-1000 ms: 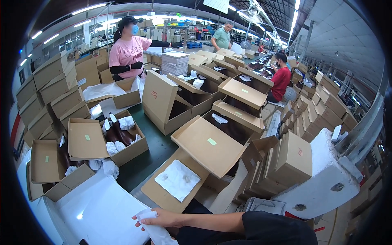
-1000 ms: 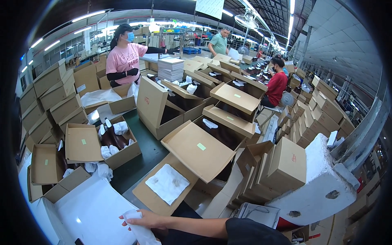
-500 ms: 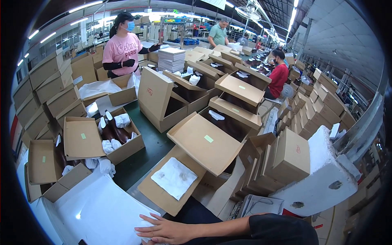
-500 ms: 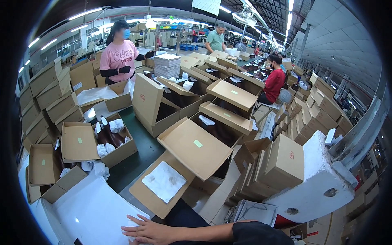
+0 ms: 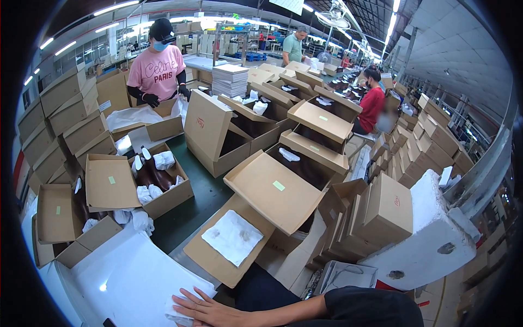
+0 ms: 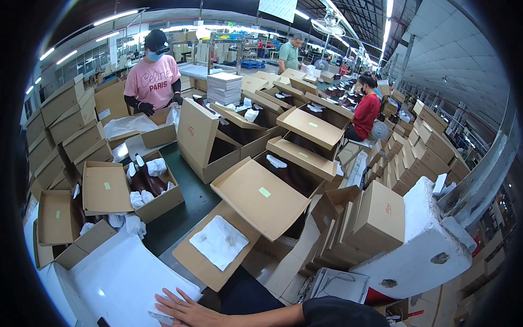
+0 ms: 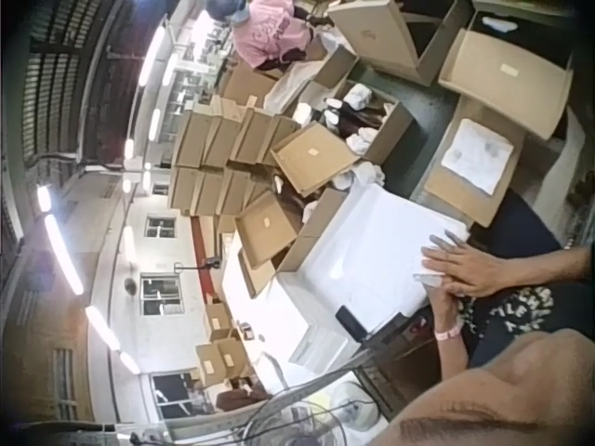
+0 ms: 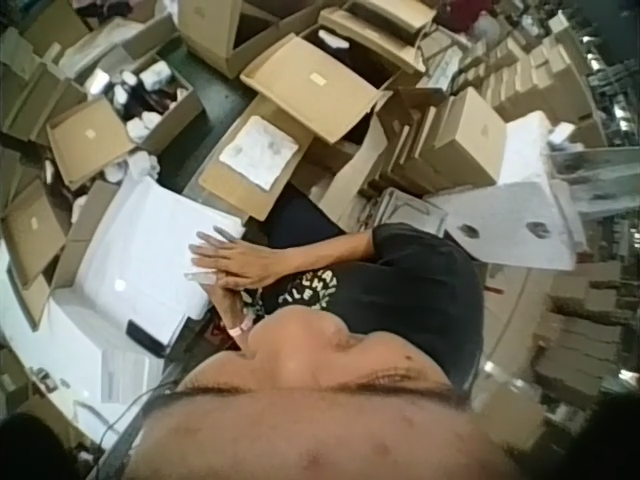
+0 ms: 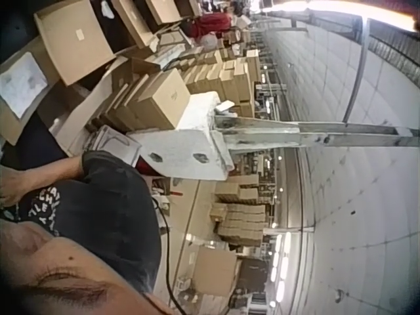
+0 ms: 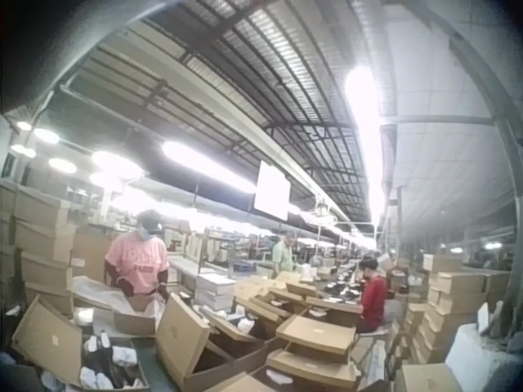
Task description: The recorder is wrapping stuffing or protective paper and placing it into shoe boxes as part of a manufacturing or packaging line.
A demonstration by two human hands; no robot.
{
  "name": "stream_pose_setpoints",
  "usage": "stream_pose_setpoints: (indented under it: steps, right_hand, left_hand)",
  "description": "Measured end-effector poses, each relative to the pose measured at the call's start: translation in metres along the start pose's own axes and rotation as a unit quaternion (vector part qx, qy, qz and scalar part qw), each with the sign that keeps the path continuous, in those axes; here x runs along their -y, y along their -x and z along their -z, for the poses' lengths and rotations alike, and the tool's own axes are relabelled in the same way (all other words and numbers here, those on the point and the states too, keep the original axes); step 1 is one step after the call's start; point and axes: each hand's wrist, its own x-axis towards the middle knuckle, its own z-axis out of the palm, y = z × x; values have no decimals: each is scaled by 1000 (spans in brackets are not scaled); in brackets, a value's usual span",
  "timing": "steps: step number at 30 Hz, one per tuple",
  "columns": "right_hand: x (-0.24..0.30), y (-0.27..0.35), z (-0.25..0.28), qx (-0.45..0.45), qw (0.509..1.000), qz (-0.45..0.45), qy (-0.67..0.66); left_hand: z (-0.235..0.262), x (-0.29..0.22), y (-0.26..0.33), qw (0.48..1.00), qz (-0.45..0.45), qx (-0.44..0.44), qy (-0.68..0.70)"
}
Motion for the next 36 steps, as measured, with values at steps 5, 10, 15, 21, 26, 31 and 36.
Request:
stream_pose_setpoints:
  steps: [5, 10, 15, 21, 26, 31, 36]
  right_hand:
    - [10, -2, 0, 2, 1000, -22, 13]
    - [13, 0, -3, 15, 998, -61, 6]
    - [7, 0, -18, -30, 999, -30, 22]
    - [3, -3, -27, -41, 997, 6, 72]
    - [4, -1, -36, -6, 997, -8, 77]
    - [-21, 8, -49, -11, 999, 39, -10]
    - [1, -6, -23, 25, 993, -38, -112]
  left_hand:
    - [15, 20, -7, 999, -42, -14, -26]
    - [27, 47, -10, 994, -86, -32, -51]
    - [17, 49, -9, 995, -75, -58, -27]
    - [-9, 31, -6, 993, -42, -102, 33]
    - [-28, 15, -6, 987, -12, -134, 82]
    - [-46, -2, -5, 977, 23, -169, 127]
    - [-61, -22, 4, 969, 52, -194, 144]
